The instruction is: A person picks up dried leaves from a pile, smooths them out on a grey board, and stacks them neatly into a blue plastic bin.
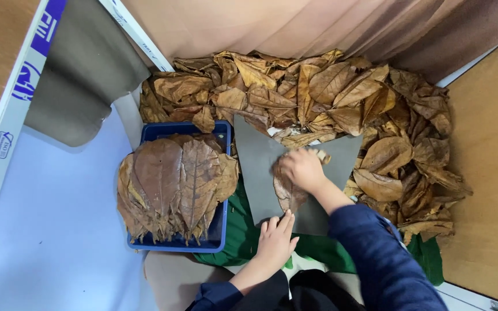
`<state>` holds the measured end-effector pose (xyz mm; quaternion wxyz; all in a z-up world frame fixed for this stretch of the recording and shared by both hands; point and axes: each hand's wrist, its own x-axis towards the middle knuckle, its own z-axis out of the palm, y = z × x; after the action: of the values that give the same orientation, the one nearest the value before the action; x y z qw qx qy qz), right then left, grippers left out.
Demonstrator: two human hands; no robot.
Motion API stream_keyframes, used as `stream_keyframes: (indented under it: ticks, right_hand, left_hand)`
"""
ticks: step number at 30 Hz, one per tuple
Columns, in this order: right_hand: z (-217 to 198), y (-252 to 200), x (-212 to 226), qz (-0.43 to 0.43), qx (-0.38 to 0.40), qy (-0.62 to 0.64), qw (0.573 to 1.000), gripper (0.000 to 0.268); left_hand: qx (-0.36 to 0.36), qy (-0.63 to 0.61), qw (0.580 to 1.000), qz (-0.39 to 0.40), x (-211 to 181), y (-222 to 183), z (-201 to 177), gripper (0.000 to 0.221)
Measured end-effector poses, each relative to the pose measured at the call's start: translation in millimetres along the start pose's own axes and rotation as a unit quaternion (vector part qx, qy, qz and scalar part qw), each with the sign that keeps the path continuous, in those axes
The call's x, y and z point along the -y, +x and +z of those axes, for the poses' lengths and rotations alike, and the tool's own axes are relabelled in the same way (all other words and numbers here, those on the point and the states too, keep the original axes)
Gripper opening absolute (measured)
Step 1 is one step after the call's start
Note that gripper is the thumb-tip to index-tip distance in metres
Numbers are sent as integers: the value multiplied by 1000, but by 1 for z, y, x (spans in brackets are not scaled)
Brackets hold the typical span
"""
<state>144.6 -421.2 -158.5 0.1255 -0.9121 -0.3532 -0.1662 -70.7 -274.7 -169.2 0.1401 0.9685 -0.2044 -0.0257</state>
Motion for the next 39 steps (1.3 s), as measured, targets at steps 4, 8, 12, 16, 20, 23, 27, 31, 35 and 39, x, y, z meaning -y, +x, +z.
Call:
stream_keyframes:
  ticks: [4,8,12,16,20,23,27,31,35,39]
  right_hand:
    - [16,19,-18,91,-46,7,995,18]
    - [-29,-8,8,118,-73,183,973,16]
    - [-50,-68,44,-28,41,181,982,24]
    - [-27,-58,32,-74,55,102,991,21]
    - [-13,2,6,55,-23,24,998,17]
    - [0,17,-18,161,-36,8,986,14]
    - [16,-7,-35,335,-135,151,920,23]
    - [-29,-61,3,384,-220,177,879,21]
    - [-61,-116,36,436,-267,262,818,13]
    - [-36,-167,37,452,-264,233,820,20]
  left_hand:
    - [-25,-3,1000,0,0,2,-4,64]
    - [-29,2,1000,11,0,0,-5,65]
    - [-26,-13,999,13,1,-2,-6,57]
    - [-14,0,1000,0,1,1,-1,63]
    - [-25,50,998,16,1,3,-4,63]
    - [-64,59,995,46,5,17,-9,48]
    - [-115,23,991,69,8,47,-27,20]
    - [-129,38,989,59,11,88,10,31]
    - [-147,88,984,50,13,120,78,29]
    - [-179,175,966,63,15,120,84,7]
